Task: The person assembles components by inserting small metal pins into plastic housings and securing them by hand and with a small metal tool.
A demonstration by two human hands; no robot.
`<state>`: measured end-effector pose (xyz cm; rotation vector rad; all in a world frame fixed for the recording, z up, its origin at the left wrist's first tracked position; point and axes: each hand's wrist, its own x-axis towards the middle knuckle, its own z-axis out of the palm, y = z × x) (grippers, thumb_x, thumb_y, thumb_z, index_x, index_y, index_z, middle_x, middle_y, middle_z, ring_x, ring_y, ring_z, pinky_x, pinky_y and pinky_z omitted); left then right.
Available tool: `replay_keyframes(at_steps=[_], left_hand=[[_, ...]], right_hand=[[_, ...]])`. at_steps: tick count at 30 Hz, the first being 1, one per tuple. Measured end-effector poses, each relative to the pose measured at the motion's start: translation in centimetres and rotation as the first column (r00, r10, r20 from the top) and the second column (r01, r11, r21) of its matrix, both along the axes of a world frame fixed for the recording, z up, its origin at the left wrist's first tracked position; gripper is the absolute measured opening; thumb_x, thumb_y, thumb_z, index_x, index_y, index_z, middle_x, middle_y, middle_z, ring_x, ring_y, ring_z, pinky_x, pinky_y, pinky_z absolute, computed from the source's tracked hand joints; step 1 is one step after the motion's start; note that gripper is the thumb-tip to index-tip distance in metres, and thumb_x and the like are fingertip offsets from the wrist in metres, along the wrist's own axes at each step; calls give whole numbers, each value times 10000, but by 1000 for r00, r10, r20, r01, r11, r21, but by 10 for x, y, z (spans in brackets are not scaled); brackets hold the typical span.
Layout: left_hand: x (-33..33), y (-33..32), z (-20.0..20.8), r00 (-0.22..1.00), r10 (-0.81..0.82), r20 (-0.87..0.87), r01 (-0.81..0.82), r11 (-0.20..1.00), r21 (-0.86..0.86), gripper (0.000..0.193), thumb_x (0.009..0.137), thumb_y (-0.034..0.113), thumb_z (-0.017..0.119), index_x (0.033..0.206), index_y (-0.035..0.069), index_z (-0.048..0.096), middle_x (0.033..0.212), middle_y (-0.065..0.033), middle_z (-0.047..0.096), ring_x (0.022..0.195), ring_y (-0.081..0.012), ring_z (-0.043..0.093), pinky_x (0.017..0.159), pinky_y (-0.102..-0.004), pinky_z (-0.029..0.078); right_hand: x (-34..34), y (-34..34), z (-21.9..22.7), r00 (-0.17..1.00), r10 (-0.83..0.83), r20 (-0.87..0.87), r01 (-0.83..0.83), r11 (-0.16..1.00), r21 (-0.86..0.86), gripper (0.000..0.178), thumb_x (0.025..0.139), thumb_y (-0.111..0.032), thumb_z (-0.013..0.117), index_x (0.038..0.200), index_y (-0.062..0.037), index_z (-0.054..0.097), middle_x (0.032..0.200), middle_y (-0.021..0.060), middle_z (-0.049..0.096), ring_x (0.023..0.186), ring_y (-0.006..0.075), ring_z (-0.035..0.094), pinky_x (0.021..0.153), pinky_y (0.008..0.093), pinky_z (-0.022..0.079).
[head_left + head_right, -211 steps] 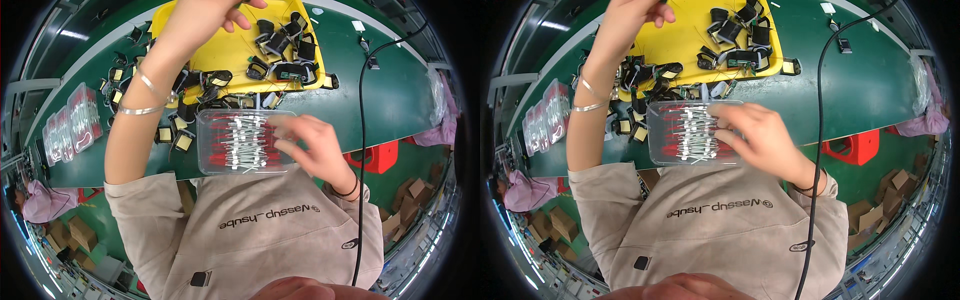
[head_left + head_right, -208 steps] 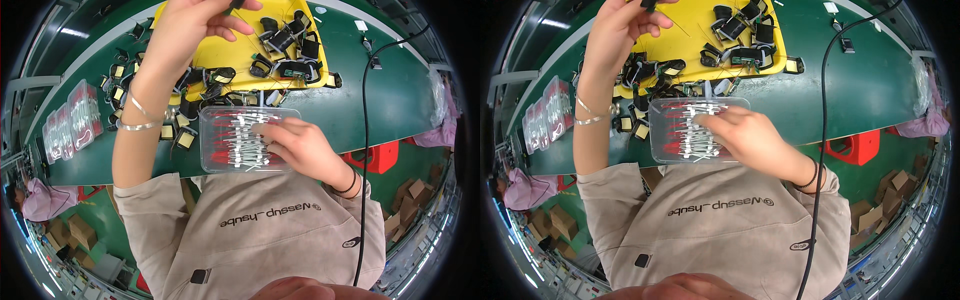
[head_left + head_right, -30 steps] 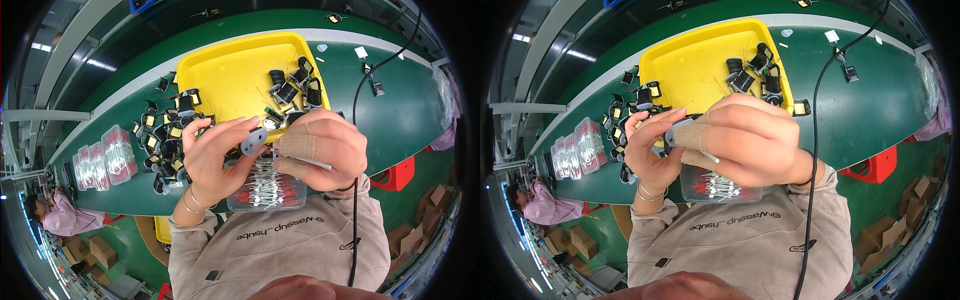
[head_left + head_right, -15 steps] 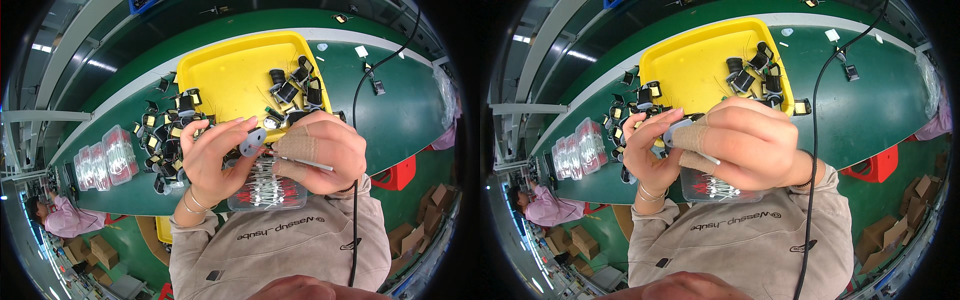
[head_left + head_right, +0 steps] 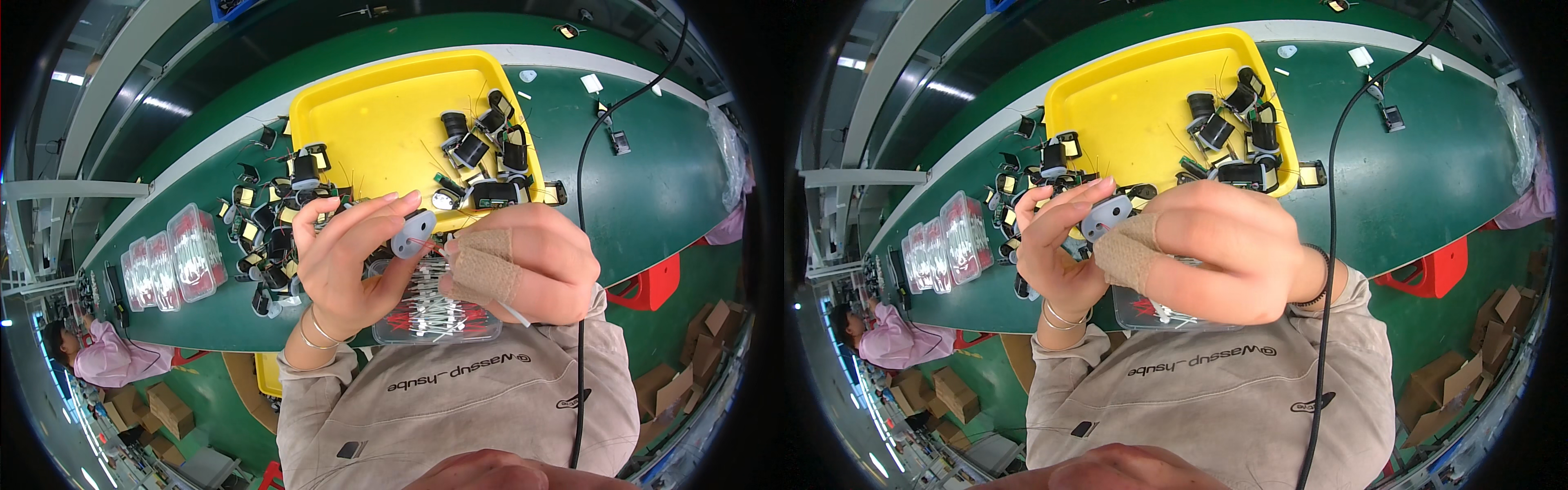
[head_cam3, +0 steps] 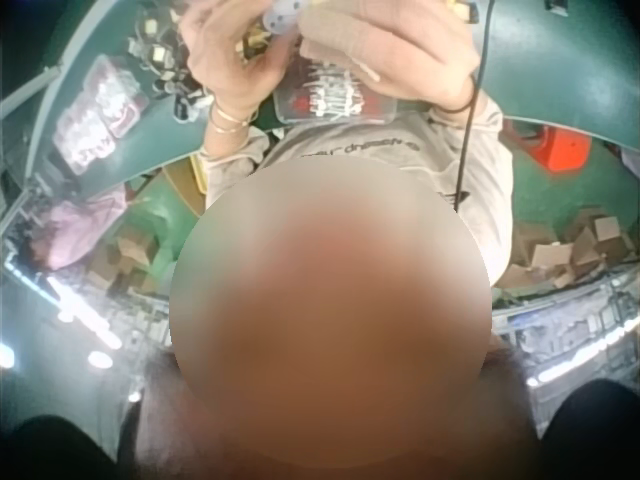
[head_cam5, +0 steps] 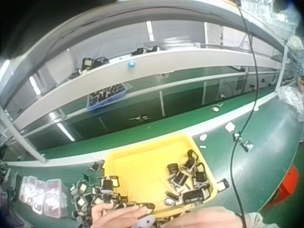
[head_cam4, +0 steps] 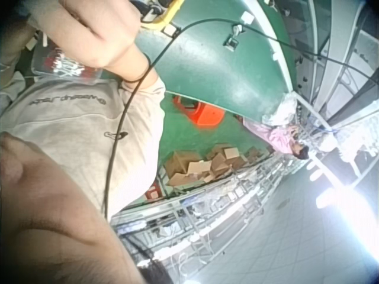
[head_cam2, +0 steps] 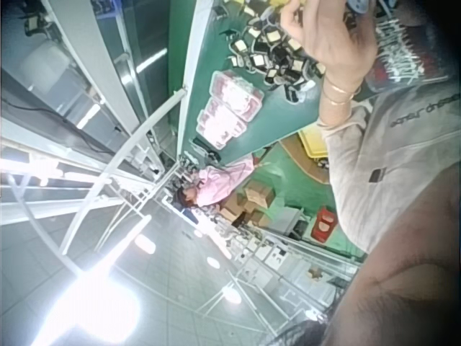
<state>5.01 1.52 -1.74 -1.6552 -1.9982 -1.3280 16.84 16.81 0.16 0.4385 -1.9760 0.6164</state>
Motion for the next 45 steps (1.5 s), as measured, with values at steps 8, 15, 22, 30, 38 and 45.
replay_keyframes(at_steps=[8,15,22,30,38,45], left_hand=[[-1,-1,1,1000,8,5,-8,1000,1,323,661,36,741,927,72,561,974,-39,699,912,-161,650,863,-336,343],[0,-2,0,1000,-3,-1,3,1000,-8,331,648,31,738,926,76,563,978,-36,699,905,-157,651,858,-335,348],[0,-2,1,1000,6,-7,-6,1000,4,340,636,14,733,924,77,564,972,-32,701,909,-157,652,854,-332,350],[1,-1,1,1000,15,-21,-14,1000,13,347,642,27,746,931,79,562,974,-34,700,907,-153,652,846,-329,346],[1,-4,1,1000,10,-8,-10,1000,-2,354,642,45,753,937,76,561,992,-36,697,900,-147,654,847,-318,327],[1,-3,1,1000,20,-17,-20,1000,17,322,633,46,752,903,77,580,978,-36,700,901,-146,654,845,-314,326]], right_hand=[[-3,-2,-2,999,19,-39,-19,1000,-4,356,543,-128,645,873,-1,682,800,91,598,643,194,584,526,265,509],[-1,-2,-2,999,41,-6,-41,997,-68,393,494,-114,620,864,-5,691,776,83,575,621,191,575,525,265,506],[1,-6,4,997,-6,73,16,991,-134,326,551,-69,654,871,-20,696,815,76,610,622,185,581,531,264,499],[2,-6,2,998,-19,67,29,988,-154,308,573,-73,666,876,-25,694,817,71,619,624,186,582,527,269,495],[-1,-8,-4,998,-30,-58,28,999,-27,334,581,-154,645,880,-9,679,805,87,617,637,184,583,504,259,493],[0,-8,-1,999,-1,37,5,993,-116,316,566,-122,682,863,-14,687,793,83,613,624,187,585,506,267,486]])
